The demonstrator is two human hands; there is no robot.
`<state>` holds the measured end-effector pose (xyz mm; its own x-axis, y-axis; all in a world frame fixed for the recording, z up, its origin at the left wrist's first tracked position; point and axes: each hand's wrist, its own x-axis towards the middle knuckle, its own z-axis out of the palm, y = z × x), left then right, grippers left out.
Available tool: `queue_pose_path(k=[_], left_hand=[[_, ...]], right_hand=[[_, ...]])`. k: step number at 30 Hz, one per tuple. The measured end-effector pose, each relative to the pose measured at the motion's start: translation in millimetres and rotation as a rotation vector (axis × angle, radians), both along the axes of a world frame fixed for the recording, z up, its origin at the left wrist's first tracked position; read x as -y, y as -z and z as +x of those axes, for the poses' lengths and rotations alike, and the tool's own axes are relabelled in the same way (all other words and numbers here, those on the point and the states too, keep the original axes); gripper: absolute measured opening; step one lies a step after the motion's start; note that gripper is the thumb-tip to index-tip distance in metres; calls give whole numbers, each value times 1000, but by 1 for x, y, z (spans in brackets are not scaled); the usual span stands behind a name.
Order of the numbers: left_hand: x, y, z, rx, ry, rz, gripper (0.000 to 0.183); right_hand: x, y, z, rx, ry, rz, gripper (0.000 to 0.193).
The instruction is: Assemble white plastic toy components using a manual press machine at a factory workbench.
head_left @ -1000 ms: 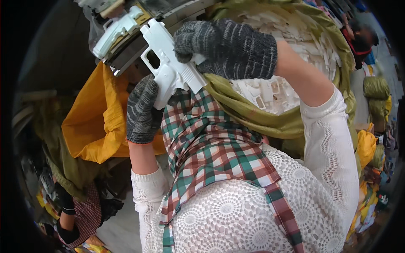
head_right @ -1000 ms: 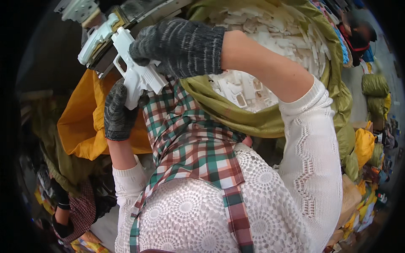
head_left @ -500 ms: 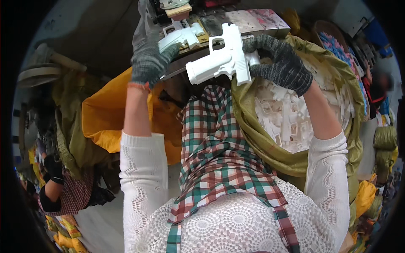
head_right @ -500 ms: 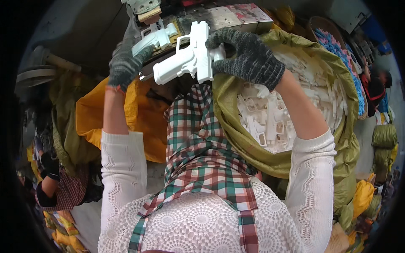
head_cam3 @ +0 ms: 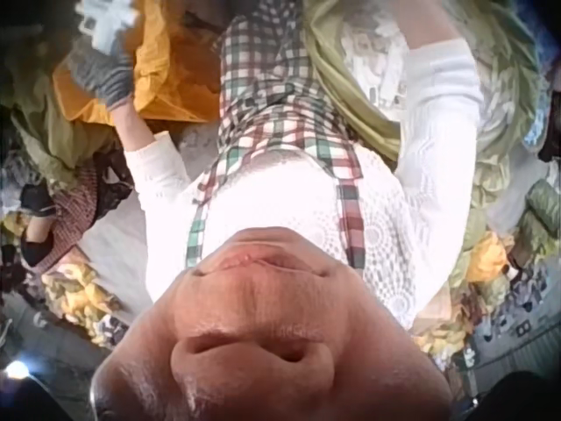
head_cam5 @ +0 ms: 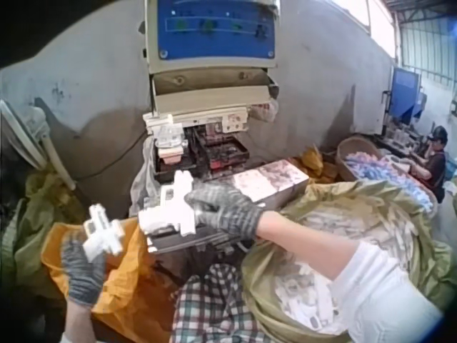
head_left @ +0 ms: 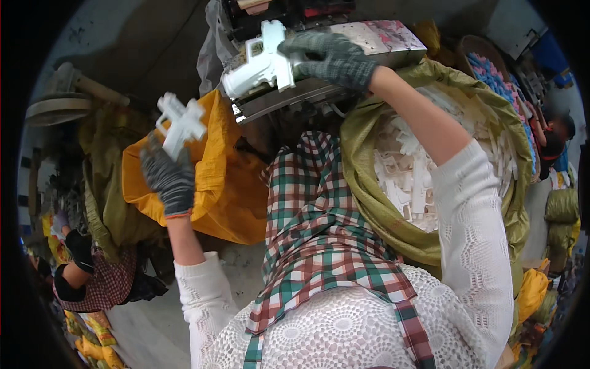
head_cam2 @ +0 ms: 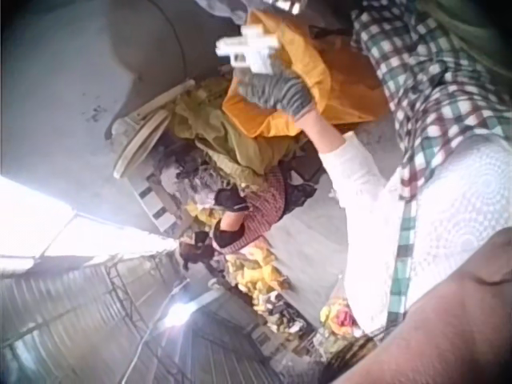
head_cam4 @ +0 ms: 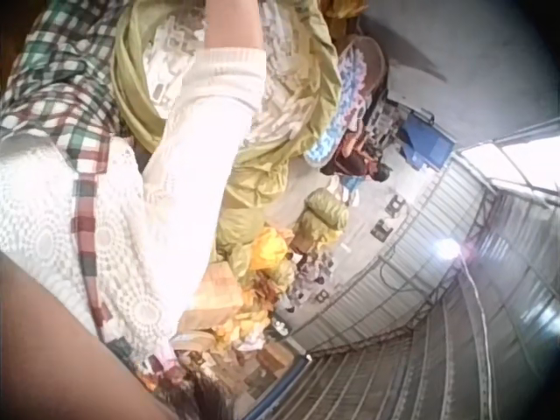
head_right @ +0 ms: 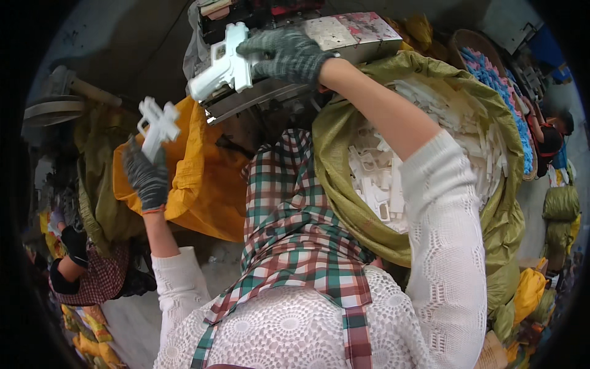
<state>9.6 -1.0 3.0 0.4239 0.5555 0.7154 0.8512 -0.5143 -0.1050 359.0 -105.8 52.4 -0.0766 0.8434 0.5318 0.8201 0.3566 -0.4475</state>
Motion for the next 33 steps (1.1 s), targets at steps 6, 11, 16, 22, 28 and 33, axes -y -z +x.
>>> queue_pose_path(k=[6,11,16,22,28,33], left_hand=[[0,9,-33,-78,-194,-336,70],[19,28,-10,-51,173,-540,63],[41,32,22,-132,443,-739,46],[69,33,56,-101,756,-932,38],[107,46,89,496,1105,-1245,53],[132,30,107,566,1179,-1624,53]], right_hand=[[-16,3,12,144,136,-1,34],[71,-3,34,89,58,-277,21],[149,44,58,628,202,-1116,57],[198,107,87,521,385,-922,51],[172,37,36,-261,110,-562,38],[143,-9,-33,-389,124,-606,58]])
